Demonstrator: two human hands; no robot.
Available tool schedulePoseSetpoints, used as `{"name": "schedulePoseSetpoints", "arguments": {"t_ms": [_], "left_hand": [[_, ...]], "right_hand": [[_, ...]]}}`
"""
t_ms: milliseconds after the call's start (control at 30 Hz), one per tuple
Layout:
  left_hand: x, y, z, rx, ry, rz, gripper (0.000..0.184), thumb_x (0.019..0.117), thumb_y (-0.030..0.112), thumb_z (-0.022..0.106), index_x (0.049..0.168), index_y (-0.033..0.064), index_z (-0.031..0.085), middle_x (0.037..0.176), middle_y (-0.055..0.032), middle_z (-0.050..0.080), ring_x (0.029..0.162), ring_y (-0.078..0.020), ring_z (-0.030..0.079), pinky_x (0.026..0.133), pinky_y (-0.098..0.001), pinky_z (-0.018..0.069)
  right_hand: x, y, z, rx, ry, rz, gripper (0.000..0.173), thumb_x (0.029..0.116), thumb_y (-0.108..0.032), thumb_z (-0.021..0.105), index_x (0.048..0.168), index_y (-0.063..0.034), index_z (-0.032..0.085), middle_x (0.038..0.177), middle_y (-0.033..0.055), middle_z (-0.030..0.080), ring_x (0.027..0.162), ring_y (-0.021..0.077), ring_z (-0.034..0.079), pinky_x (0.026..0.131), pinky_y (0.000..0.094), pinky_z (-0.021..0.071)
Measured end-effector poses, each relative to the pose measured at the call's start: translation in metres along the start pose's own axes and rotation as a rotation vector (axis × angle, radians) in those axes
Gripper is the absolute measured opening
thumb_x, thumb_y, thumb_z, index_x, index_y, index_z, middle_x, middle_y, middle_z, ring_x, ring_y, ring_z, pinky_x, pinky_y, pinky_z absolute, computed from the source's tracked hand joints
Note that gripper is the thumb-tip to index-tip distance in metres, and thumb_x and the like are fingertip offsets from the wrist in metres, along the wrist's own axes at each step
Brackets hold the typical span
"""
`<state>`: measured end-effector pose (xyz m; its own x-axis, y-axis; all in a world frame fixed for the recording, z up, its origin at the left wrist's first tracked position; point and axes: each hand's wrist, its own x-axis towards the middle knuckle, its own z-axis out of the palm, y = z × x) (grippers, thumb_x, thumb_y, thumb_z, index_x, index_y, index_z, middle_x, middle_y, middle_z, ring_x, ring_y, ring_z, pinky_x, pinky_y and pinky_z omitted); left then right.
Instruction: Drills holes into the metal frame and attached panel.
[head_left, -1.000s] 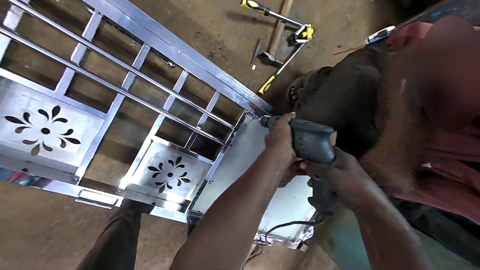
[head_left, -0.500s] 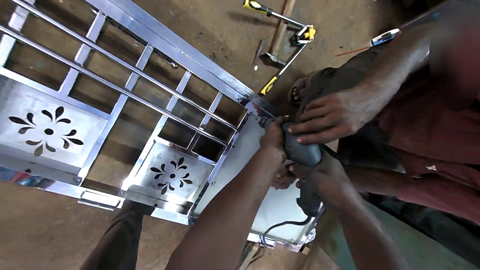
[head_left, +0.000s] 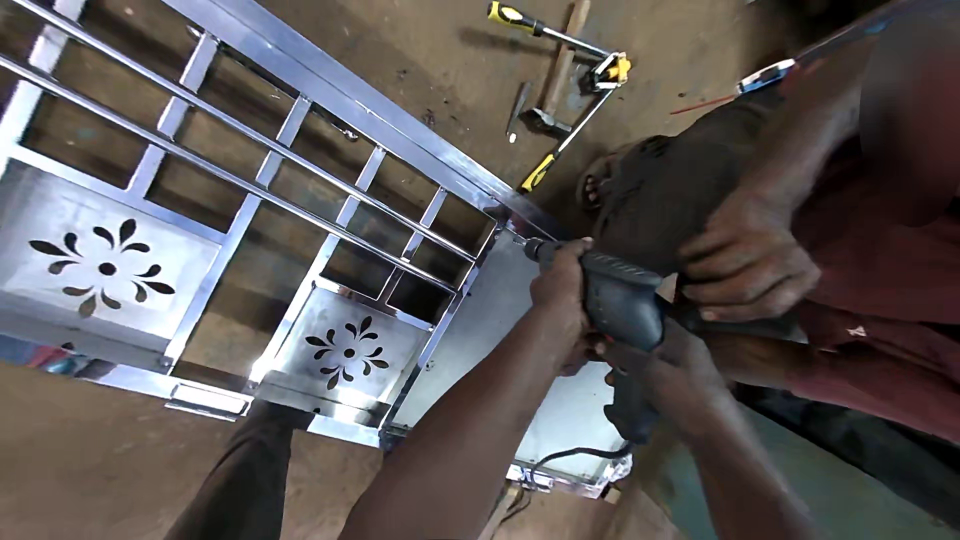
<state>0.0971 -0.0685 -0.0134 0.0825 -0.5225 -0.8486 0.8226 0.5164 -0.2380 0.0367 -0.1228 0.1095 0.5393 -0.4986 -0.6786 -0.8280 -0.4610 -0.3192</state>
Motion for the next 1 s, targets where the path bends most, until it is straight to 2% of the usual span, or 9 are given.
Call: {"name": "schedulePoseSetpoints", "arguments": {"t_ms": [67, 200, 267, 333, 433, 500, 533, 800, 1000], "left_hand": [[0.003, -0.003, 0.002, 0.042, 0.002, 0.015, 0.069, 0.0867, 0.061, 0.068, 0.128, 0.0068, 0.061, 0.116, -0.0183, 0.067, 0.103, -0.033, 0.067, 0.083, -0.0558, 0.056], [0.004, -0.005, 0.008, 0.004, -0.009, 0.041, 0.063, 0.0899, 0.056, 0.067, 0.128, 0.0065, 0.061, 0.116, -0.0177, 0.067, 0.102, -0.032, 0.066, 0.083, -0.0547, 0.0558], [0.009, -0.006, 0.008, -0.006, -0.031, 0.064, 0.062, 0.0914, 0.055, 0.066, 0.13, 0.0061, 0.059, 0.116, -0.0179, 0.066, 0.103, -0.032, 0.066, 0.084, -0.0541, 0.056], [0.008, -0.008, 0.009, 0.001, -0.041, 0.107, 0.059, 0.0931, 0.052, 0.064, 0.13, 0.0067, 0.059, 0.115, -0.0171, 0.067, 0.102, -0.0309, 0.066, 0.083, -0.053, 0.0562], [0.004, -0.01, 0.008, -0.038, 0.026, 0.125, 0.066, 0.0895, 0.05, 0.069, 0.139, 0.0089, 0.052, 0.119, -0.0181, 0.065, 0.106, -0.034, 0.065, 0.082, -0.0554, 0.0565], [0.006, -0.005, 0.012, -0.068, 0.031, 0.14, 0.08, 0.0877, 0.048, 0.073, 0.149, 0.0113, 0.039, 0.131, -0.0204, 0.06, 0.117, -0.0382, 0.06, 0.087, -0.0588, 0.0553], [0.006, -0.005, 0.014, -0.078, 0.03, 0.148, 0.08, 0.088, 0.047, 0.073, 0.15, 0.0112, 0.038, 0.131, -0.0209, 0.06, 0.117, -0.0388, 0.06, 0.087, -0.059, 0.055], [0.006, -0.006, 0.012, -0.124, -0.04, 0.143, 0.057, 0.0916, 0.047, 0.067, 0.133, 0.0104, 0.056, 0.116, -0.0163, 0.066, 0.104, -0.032, 0.066, 0.081, -0.0544, 0.0566], [0.007, -0.003, 0.015, -0.135, -0.036, 0.154, 0.06, 0.0914, 0.045, 0.069, 0.138, 0.0112, 0.052, 0.12, -0.0169, 0.065, 0.107, -0.0333, 0.064, 0.083, -0.0558, 0.0561]], "right_hand": [[-0.001, 0.0, -0.002, 0.035, 0.005, -0.007, 0.046, 0.0831, -0.004, 0.072, 0.127, -0.003, 0.057, 0.088, 0.0106, 0.071, 0.066, 0.022, 0.071, 0.058, 0.038, 0.0627], [0.003, 0.004, -0.009, 0.041, -0.011, 0.0, 0.045, 0.0844, -0.003, 0.071, 0.128, -0.0043, 0.057, 0.088, 0.0111, 0.071, 0.066, 0.0227, 0.072, 0.058, 0.0385, 0.0634], [0.009, 0.009, -0.011, 0.048, -0.016, -0.021, 0.047, 0.0809, -0.006, 0.071, 0.126, -0.0058, 0.058, 0.086, 0.0105, 0.072, 0.065, 0.0227, 0.072, 0.056, 0.0382, 0.0636], [0.009, 0.01, -0.014, 0.035, -0.029, -0.04, 0.045, 0.0834, -0.006, 0.072, 0.126, -0.006, 0.058, 0.085, 0.0104, 0.072, 0.064, 0.023, 0.072, 0.056, 0.0384, 0.0637], [0.007, 0.009, -0.017, -0.02, -0.064, -0.042, 0.04, 0.0867, -0.005, 0.071, 0.124, -0.0065, 0.058, 0.083, 0.0097, 0.072, 0.062, 0.0218, 0.071, 0.056, 0.0374, 0.0633], [0.014, 0.003, -0.02, -0.026, -0.067, -0.042, 0.039, 0.0876, -0.005, 0.07, 0.125, -0.0059, 0.058, 0.083, 0.0112, 0.071, 0.062, 0.0233, 0.071, 0.056, 0.0387, 0.0635], [0.014, 0.002, -0.02, -0.03, -0.068, -0.039, 0.038, 0.0878, -0.005, 0.071, 0.124, -0.0056, 0.058, 0.082, 0.0117, 0.071, 0.061, 0.0237, 0.071, 0.055, 0.039, 0.0633], [0.014, -0.001, -0.022, -0.071, -0.089, -0.059, 0.042, 0.0861, -0.006, 0.071, 0.126, -0.0067, 0.056, 0.081, 0.0103, 0.071, 0.061, 0.0224, 0.071, 0.054, 0.0378, 0.0629], [0.017, -0.004, -0.024, -0.044, -0.102, -0.044, 0.044, 0.0876, -0.003, 0.069, 0.128, -0.0053, 0.053, 0.081, 0.0113, 0.071, 0.062, 0.0232, 0.072, 0.055, 0.0375, 0.0635]]}}
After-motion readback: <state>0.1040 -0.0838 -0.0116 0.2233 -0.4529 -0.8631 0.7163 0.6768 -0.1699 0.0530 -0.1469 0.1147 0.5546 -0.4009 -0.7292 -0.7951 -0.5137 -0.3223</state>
